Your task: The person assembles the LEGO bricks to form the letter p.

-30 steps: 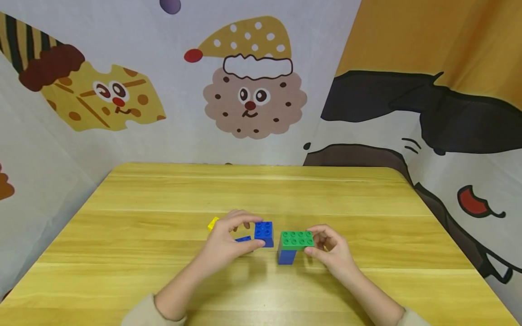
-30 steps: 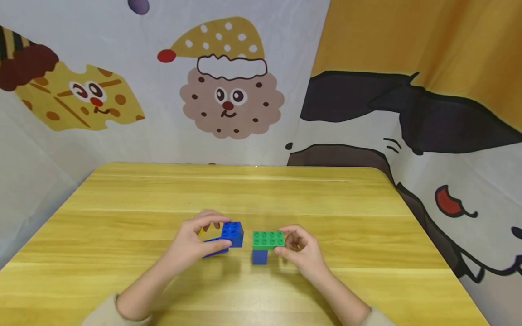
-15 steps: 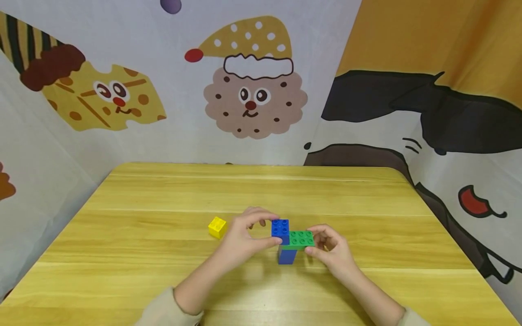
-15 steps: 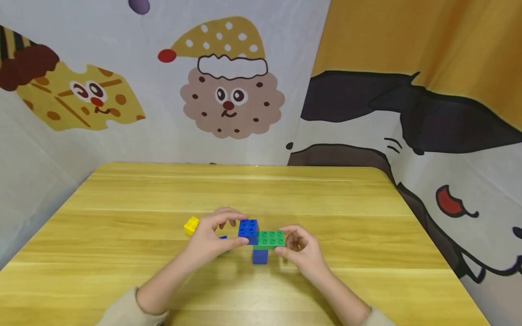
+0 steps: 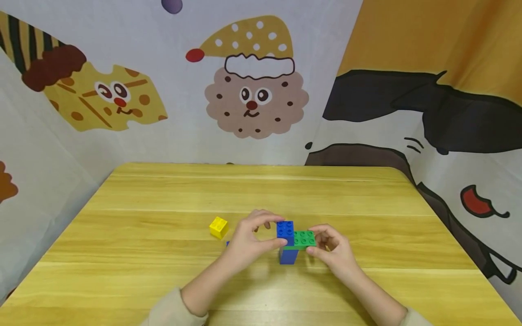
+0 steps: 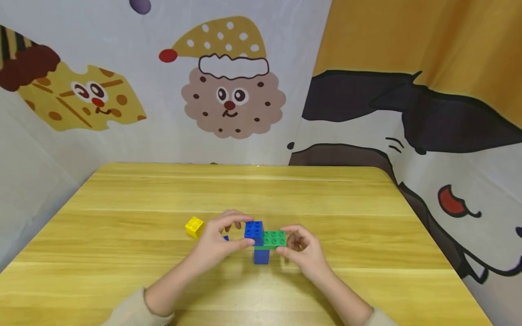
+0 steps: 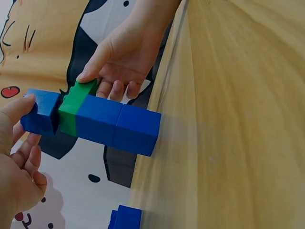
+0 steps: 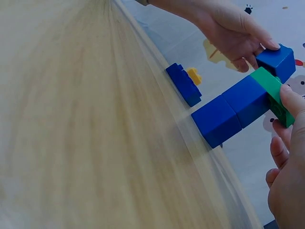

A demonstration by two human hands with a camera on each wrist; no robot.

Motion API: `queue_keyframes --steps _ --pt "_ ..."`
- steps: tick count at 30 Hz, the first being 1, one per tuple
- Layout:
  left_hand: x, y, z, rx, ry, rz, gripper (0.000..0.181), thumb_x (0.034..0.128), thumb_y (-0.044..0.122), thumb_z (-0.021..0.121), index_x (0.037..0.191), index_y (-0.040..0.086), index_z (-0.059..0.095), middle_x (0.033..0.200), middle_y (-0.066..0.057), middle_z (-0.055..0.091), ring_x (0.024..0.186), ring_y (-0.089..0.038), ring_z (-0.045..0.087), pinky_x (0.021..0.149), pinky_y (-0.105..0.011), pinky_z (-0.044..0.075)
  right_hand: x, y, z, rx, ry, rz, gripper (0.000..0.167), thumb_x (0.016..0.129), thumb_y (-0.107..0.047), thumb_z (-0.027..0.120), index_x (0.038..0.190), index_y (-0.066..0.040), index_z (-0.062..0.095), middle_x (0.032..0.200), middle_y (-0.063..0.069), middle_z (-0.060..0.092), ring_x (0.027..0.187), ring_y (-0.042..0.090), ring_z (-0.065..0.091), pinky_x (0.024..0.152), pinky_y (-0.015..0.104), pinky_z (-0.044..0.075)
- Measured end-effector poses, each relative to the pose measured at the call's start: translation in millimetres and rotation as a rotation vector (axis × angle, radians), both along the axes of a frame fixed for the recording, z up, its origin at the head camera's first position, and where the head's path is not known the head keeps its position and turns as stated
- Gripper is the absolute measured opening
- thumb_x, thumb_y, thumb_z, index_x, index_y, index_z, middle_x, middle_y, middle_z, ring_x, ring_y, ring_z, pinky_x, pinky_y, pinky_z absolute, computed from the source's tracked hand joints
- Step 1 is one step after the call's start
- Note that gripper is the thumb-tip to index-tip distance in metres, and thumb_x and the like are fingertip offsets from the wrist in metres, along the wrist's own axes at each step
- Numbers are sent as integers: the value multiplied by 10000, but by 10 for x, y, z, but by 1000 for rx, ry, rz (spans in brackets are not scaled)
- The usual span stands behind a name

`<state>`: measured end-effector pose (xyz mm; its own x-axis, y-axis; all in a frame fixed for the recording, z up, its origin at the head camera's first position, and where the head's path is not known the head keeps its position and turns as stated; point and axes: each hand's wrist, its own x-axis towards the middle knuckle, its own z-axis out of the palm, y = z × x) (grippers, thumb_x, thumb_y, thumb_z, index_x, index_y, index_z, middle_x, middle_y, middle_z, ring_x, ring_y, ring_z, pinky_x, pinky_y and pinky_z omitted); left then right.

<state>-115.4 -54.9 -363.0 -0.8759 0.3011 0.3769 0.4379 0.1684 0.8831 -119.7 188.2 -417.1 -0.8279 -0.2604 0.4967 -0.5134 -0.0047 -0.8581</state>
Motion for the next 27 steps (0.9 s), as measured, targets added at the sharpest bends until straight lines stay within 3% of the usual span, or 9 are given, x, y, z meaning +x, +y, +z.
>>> queue_keyframes --steps 3,10,27 --pt "-8 32 -9 1 15 -1 376 765 197 823 1119 170 702 1044 138 639 927 -279 515 763 -445 401 5 3 5 4 -9 -4 404 741 188 674 1091 -6 616 736 10 569 642 100 485 536 243 373" --pt "-1 88 -6 -16 22 2 387 775 210 815 1140 172 692 1065 129 630 921 -159 500 795 -392 421 17 3 20 15 -23 -4 386 754 175 677 1088 -8 615 743 6 575 643 97 485 539 251 371" --pt "32 162 -29 -51 90 26 396 791 232 794 1162 155 679 1067 141 616 881 -127 504 740 -315 474 -3 18 -1 4 14 16 403 745 189 677 1095 -1 614 750 19 580 644 104 497 534 232 386"
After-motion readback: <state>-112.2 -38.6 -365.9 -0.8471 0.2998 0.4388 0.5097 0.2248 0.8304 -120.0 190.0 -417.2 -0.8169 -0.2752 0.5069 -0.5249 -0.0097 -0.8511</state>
